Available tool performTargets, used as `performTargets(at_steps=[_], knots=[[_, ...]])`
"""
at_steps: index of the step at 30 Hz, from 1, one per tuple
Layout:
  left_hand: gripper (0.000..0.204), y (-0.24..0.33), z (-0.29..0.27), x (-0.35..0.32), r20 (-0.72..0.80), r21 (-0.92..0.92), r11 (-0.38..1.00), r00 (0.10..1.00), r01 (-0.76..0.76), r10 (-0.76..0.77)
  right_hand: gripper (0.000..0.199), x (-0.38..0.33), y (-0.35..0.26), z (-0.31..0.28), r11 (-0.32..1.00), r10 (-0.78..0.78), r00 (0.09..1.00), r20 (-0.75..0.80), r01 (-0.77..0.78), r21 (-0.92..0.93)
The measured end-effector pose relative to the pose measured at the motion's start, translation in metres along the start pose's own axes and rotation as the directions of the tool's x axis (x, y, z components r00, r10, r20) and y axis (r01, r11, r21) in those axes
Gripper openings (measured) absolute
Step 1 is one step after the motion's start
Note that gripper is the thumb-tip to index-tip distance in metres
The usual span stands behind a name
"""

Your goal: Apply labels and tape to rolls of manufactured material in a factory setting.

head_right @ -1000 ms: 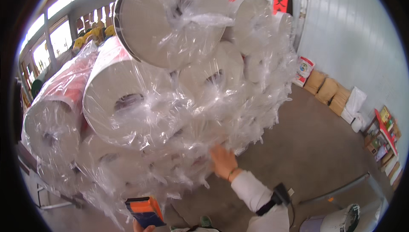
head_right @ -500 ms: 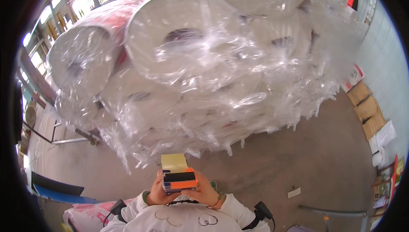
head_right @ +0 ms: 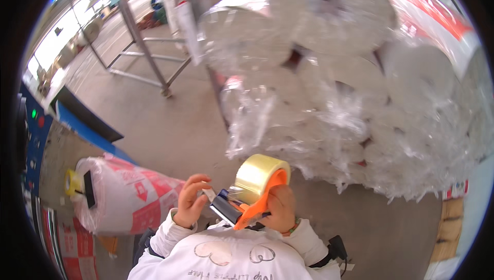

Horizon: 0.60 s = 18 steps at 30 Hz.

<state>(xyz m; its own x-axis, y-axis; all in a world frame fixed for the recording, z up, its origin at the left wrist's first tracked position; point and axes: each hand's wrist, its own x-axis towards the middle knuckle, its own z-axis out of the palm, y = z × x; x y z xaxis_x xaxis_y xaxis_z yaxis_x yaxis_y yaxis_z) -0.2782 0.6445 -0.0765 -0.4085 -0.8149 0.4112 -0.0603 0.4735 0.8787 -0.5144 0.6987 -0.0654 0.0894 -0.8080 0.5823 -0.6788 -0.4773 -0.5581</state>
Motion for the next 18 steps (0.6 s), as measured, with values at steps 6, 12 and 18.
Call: performTargets(at_steps=[6,12,18], knots=[[0.044,0.018,-0.074,-0.010,-0.089,-0.153,0.974,0.984,-0.170,0.157,0.027,0.042,-0.033,0.058,0.933,-0.353,0.935,0.004,0.353,-0.065],[0.030,0.016,-0.104,0.004,0.165,0.130,0.948,0.950,-0.289,0.267,0.029,0.074,-0.036,0.086,0.901,-0.428,0.899,0.097,0.432,-0.029],[0.019,-0.001,-0.125,0.046,0.167,0.224,0.940,0.960,-0.259,0.224,0.033,0.116,-0.009,0.118,0.926,-0.375,0.922,0.094,0.377,-0.007]])
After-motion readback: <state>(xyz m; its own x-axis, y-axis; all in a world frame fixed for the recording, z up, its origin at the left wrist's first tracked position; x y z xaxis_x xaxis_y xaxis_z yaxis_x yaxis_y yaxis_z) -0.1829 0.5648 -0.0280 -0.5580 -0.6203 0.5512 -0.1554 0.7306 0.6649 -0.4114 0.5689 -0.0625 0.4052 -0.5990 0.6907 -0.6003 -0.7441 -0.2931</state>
